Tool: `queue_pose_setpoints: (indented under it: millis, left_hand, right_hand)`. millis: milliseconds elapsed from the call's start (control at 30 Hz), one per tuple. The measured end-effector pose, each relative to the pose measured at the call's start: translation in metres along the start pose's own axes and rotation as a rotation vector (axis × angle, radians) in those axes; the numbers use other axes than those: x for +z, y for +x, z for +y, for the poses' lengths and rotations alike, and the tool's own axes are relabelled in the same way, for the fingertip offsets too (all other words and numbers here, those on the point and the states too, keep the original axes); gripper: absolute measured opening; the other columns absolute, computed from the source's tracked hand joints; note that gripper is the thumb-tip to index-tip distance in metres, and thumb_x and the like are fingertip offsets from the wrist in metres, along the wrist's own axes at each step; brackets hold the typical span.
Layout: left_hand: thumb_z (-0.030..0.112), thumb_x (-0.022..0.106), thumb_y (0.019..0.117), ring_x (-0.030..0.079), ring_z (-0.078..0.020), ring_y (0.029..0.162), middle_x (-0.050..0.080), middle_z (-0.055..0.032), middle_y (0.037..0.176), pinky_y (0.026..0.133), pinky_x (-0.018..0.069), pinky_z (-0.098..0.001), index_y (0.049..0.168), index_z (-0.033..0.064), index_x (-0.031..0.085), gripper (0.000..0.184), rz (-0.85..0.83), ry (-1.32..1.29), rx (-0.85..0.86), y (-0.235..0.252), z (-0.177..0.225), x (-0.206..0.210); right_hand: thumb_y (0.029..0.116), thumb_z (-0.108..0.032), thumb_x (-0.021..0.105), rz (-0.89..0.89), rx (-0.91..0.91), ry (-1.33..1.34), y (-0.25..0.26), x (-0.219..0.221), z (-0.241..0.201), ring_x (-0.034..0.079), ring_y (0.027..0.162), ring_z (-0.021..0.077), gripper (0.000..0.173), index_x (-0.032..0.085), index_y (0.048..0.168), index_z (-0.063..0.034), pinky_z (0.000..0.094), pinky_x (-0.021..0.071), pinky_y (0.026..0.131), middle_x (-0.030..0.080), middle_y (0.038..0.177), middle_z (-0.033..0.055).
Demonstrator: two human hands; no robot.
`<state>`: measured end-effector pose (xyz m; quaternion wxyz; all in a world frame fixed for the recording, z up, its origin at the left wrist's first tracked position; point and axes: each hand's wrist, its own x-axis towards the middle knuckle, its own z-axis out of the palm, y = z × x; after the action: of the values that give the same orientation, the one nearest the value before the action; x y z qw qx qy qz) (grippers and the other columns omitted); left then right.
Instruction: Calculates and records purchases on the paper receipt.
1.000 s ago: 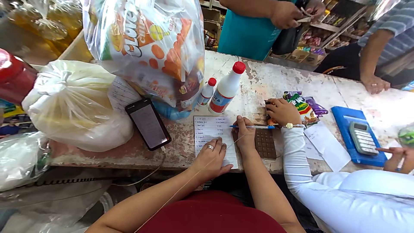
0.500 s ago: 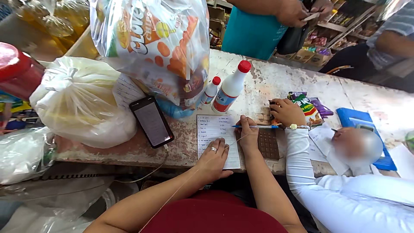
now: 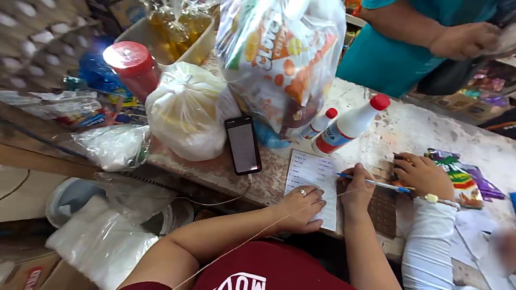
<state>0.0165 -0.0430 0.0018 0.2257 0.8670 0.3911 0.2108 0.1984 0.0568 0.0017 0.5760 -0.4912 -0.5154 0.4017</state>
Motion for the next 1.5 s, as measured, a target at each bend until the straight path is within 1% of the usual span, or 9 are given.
queue_pose_setpoints:
  millis: [100,200,333,433,600,867,1067,1300,1500]
  left_hand:
    - [0.025,0.054,0.0992,0.053,-0.0376,0.136,0.061,-0.0176,0.142,0.113,0.0405,-0.0532,0.130,0.0039,0.067,0.040,0.193,0.050,0.029,-0.005,-0.014,-0.006]
    - [0.026,0.052,0.1014,0.050,-0.0355,0.139,0.060,-0.0156,0.144,0.114,0.0389,-0.0536,0.133,0.0054,0.066,0.040,0.226,0.048,-0.031,-0.011,-0.028,-0.012]
    - [0.027,0.052,0.1010,0.052,-0.0354,0.138,0.063,-0.0142,0.141,0.113,0.0410,-0.0526,0.131,0.0069,0.068,0.040,0.279,0.084,-0.006,-0.014,-0.034,-0.007]
    - [0.027,0.051,0.1028,0.049,-0.0341,0.141,0.060,-0.0138,0.144,0.117,0.0360,-0.0521,0.133,0.0071,0.066,0.039,0.223,0.072,-0.004,-0.013,-0.031,-0.011]
    - [0.029,0.049,0.1042,0.046,-0.0345,0.143,0.058,-0.0138,0.146,0.119,0.0334,-0.0513,0.136,0.0067,0.064,0.042,0.187,0.012,-0.034,-0.012,-0.032,-0.016]
    - [0.031,0.049,0.1032,0.050,-0.0338,0.140,0.063,-0.0128,0.140,0.114,0.0411,-0.0533,0.130,0.0078,0.069,0.040,0.287,0.000,-0.060,-0.011,-0.042,-0.005]
    - [0.032,0.048,0.1032,0.051,-0.0350,0.138,0.065,-0.0123,0.136,0.111,0.0430,-0.0541,0.124,0.0090,0.071,0.039,0.288,0.045,-0.051,-0.011,-0.044,-0.001]
    - [0.032,0.051,0.1023,0.054,-0.0336,0.136,0.067,-0.0110,0.133,0.109,0.0448,-0.0526,0.124,0.0096,0.072,0.037,0.252,0.069,-0.041,-0.012,-0.040,-0.005]
    - [0.030,0.054,0.1014,0.054,-0.0338,0.135,0.067,-0.0125,0.133,0.109,0.0453,-0.0524,0.124,0.0078,0.071,0.036,0.249,0.040,-0.038,-0.011,-0.040,-0.006]
  right_hand:
    - [0.1125,-0.023,0.031,0.048,0.032,0.049,0.003,-0.003,0.001,0.057,0.048,0.0045,0.047,0.058,0.075,-0.0131,0.0200,0.0507,0.050,0.062,0.059,-0.0057]
    - [0.1139,-0.026,0.027,0.115,0.098,0.108,0.006,-0.004,0.001,0.057,0.047,0.0072,0.050,0.057,0.077,-0.0115,0.0224,0.0513,0.049,0.061,0.058,-0.0035]
    - [0.1137,-0.024,0.028,0.098,0.066,0.094,0.005,-0.002,0.001,0.057,0.047,0.0065,0.049,0.057,0.076,-0.0112,0.0207,0.0515,0.049,0.061,0.057,-0.0040]
    - [0.1127,-0.023,0.029,0.069,0.032,0.076,0.006,-0.005,0.008,0.057,0.049,0.0058,0.046,0.058,0.078,-0.0121,0.0204,0.0512,0.050,0.062,0.060,-0.0048]
    - [0.1128,-0.021,0.029,0.066,0.001,0.074,0.006,-0.005,0.008,0.057,0.048,0.0050,0.046,0.057,0.077,-0.0129,0.0199,0.0513,0.050,0.062,0.059,-0.0053]
    - [0.1125,-0.030,0.029,0.053,0.063,0.004,0.002,-0.006,0.003,0.055,0.051,0.0028,0.045,0.058,0.081,-0.0153,0.0201,0.0507,0.051,0.060,0.065,-0.0085]
    - [0.1109,-0.038,0.041,0.007,0.056,0.004,0.000,-0.006,0.003,0.054,0.050,0.0023,0.042,0.063,0.083,-0.0162,0.0193,0.0505,0.050,0.063,0.070,-0.0081]
    - [0.1106,-0.030,0.044,-0.004,0.056,0.003,0.000,-0.004,0.000,0.054,0.051,0.0011,0.038,0.063,0.082,-0.0140,0.0162,0.0485,0.050,0.061,0.065,-0.0081]
    - [0.1080,-0.020,0.050,-0.006,0.033,-0.017,0.003,-0.004,0.006,0.057,0.056,0.0010,0.029,0.062,0.082,-0.0144,0.0177,0.0509,0.055,0.064,0.070,-0.0088]
